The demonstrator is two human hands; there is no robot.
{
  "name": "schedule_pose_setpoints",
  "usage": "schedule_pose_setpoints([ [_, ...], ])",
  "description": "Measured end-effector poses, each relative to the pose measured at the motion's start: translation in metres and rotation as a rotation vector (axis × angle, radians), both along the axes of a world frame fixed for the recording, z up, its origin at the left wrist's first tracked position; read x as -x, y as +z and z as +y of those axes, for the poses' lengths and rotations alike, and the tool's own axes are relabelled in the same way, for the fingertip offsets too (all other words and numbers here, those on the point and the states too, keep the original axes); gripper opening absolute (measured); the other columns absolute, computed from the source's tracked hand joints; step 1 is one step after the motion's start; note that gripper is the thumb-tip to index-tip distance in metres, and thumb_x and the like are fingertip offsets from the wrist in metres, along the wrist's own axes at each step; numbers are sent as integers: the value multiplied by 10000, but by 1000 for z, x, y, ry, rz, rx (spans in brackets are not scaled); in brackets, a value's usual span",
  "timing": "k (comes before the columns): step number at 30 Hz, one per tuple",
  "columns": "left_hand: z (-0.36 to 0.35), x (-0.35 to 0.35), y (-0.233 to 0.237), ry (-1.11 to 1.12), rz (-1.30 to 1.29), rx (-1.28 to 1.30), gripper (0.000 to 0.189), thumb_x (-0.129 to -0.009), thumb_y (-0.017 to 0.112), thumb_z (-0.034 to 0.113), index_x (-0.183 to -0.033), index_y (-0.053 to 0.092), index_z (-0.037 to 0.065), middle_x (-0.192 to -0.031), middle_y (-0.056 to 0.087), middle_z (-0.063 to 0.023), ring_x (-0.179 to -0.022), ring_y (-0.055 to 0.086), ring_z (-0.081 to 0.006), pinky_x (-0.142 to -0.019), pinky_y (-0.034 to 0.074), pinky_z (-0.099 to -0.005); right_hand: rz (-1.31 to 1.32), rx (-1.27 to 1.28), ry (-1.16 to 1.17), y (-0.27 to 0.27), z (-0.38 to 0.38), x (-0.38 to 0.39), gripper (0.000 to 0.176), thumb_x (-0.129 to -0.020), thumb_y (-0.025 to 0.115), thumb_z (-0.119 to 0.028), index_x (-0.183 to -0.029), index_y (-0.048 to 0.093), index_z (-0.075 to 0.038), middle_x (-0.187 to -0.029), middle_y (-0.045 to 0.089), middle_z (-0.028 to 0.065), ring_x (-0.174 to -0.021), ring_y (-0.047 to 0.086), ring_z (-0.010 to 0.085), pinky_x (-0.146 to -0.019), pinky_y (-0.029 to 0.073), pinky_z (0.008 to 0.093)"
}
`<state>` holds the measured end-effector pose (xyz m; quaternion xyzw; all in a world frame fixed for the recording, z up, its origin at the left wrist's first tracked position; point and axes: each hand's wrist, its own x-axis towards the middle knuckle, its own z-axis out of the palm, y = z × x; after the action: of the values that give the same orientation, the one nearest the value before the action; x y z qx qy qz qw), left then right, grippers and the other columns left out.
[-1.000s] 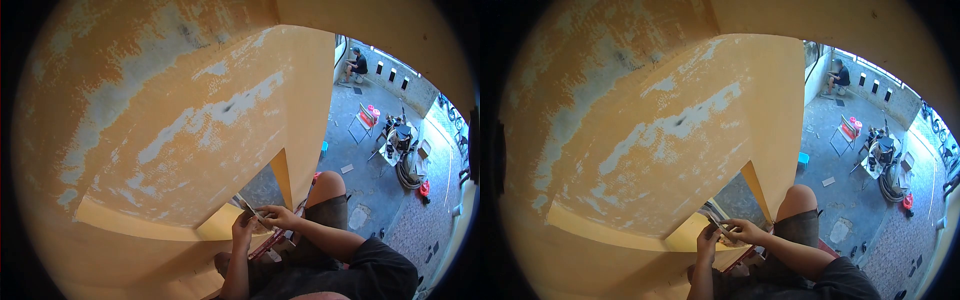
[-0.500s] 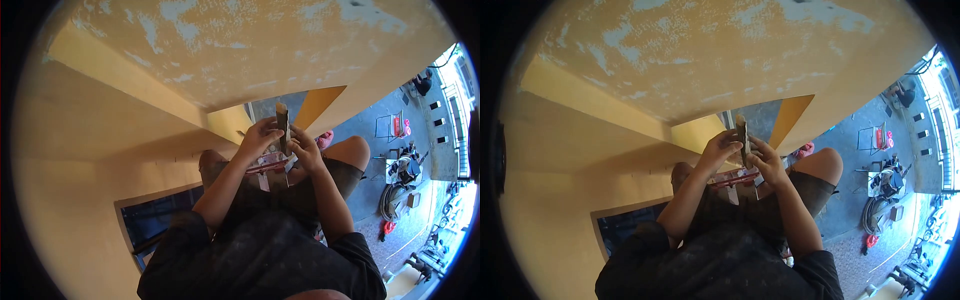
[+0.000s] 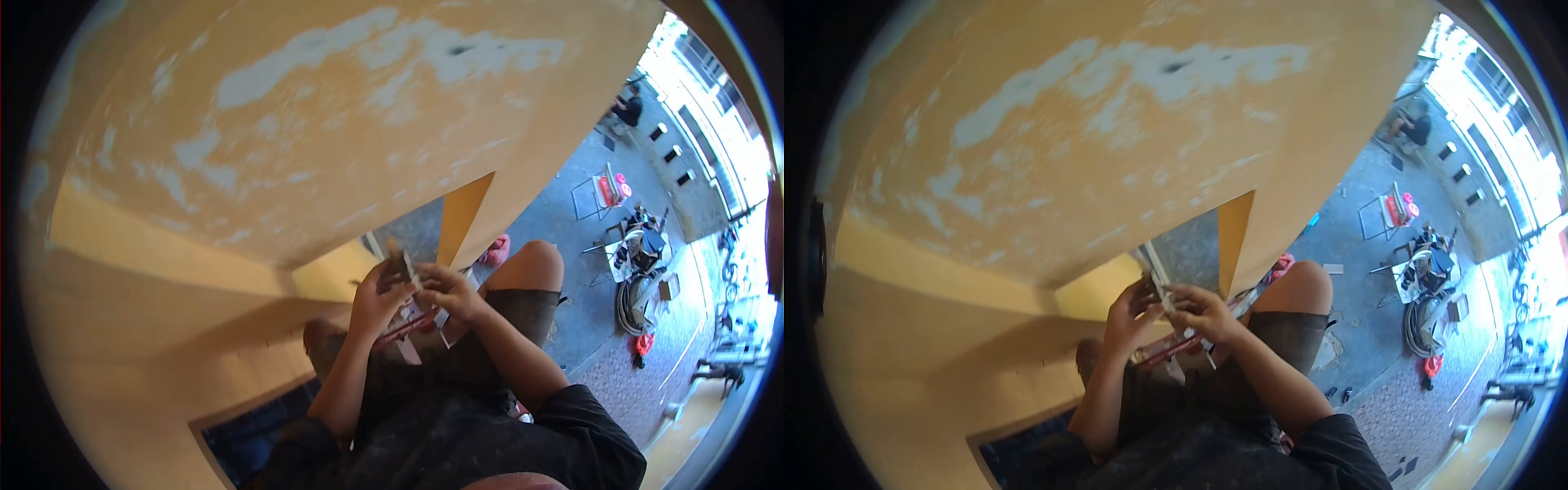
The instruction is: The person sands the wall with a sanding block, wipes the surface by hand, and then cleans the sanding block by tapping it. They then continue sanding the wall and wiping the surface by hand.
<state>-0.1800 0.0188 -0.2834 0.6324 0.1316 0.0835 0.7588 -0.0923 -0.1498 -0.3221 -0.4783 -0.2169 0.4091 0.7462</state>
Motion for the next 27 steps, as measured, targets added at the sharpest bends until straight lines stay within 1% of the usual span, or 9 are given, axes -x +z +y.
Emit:
schedule_pose_setpoints([
  [1, -2, 1, 5, 46, 44, -180, 593, -826, 805, 212, -1272, 530, -66, -1139, 667, -157, -1034, 653, -214, -903, 516, -338, 22, 32, 47, 2, -2, -1, 541, -910, 654, -14, -1417, 466, -38, -1211, 617, 62, -1080, 588, 153, -925, 483, 310],
  [2, -3, 3, 10, 100, 88, -360, 556, -816, 812, 226, -1226, 574, -63, -1094, 689, -144, -1005, 662, -201, -882, 517, -334, 7, 64, 49, 4, -3, 0, 551, -909, 663, -25, -1422, 462, -39, -1188, 620, 60, -1072, 591, 153, -918, 487, 305],
  [5, -2, 3, 24, 46, 178, -416, 466, -828, 789, 150, -1203, 607, -59, -1087, 692, -122, -1023, 657, -180, -933, 498, -325, -59, 52, 30, 3, -1, 0, 555, -905, 691, -58, -1413, 466, -45, -1118, 619, 49, -1007, 596, 132, -842, 500, 285],
  [6, -2, 3, 27, 50, 180, -393, 404, -828, 785, 125, -1159, 636, -53, -1060, 703, -102, -1021, 655, -169, -925, 500, -318, -98, 20, 27, 3, 0, 0, 551, -902, 709, -80, -1399, 473, -49, -1070, 616, 39, -950, 598, 110, -774, 509, 271],
  [11, -2, 3, 15, 19, 134, -255, 411, -813, 785, 53, -1173, 615, -52, -1085, 692, -96, -1004, 653, -162, -915, 503, -310, -187, -47, -38, -1, 3, 3, 429, -879, 710, -63, -1236, 475, -39, -1075, 569, 60, -945, 596, 130, -784, 509, 294],
  [13, -3, 1, 17, 43, 115, -261, 411, -797, 811, 169, -1123, 651, -24, -997, 721, -89, -940, 680, -168, -870, 516, -323, -175, -29, -51, 8, 4, 5, 394, -870, 704, -49, -1183, 466, -41, -1048, 564, 58, -944, 593, 131, -778, 509, 297],
  [18, 0, 1, 20, 16, 90, -195, 434, -814, 784, 61, -1193, 602, -47, -1056, 699, -112, -973, 676, -177, -872, 521, -303, -145, 28, -13, 4, 1, 3, 586, -874, 721, -97, -1376, 421, -46, -1147, 593, 121, -1007, 606, 175, -859, 517, 340],
  [23, 4, -2, 29, -61, 138, -257, 426, -822, 773, 49, -1196, 599, -55, -1080, 692, -113, -985, 669, -170, -870, 523, -305, -213, 15, 0, -3, 0, 1, 584, -883, 718, -133, -1392, 439, -74, -1130, 587, 120, -1013, 612, 187, -882, 514, 348],
  [27, 2, -6, 27, -62, 154, -99, 388, -822, 762, 29, -1168, 602, -43, -1082, 684, -111, -1005, 659, -173, -903, 519, -313, -308, 19, -15, 8, -5, -2, 564, -883, 718, -141, -1374, 448, -78, -1107, 582, 109, -979, 618, 186, -826, 530, 336],
])
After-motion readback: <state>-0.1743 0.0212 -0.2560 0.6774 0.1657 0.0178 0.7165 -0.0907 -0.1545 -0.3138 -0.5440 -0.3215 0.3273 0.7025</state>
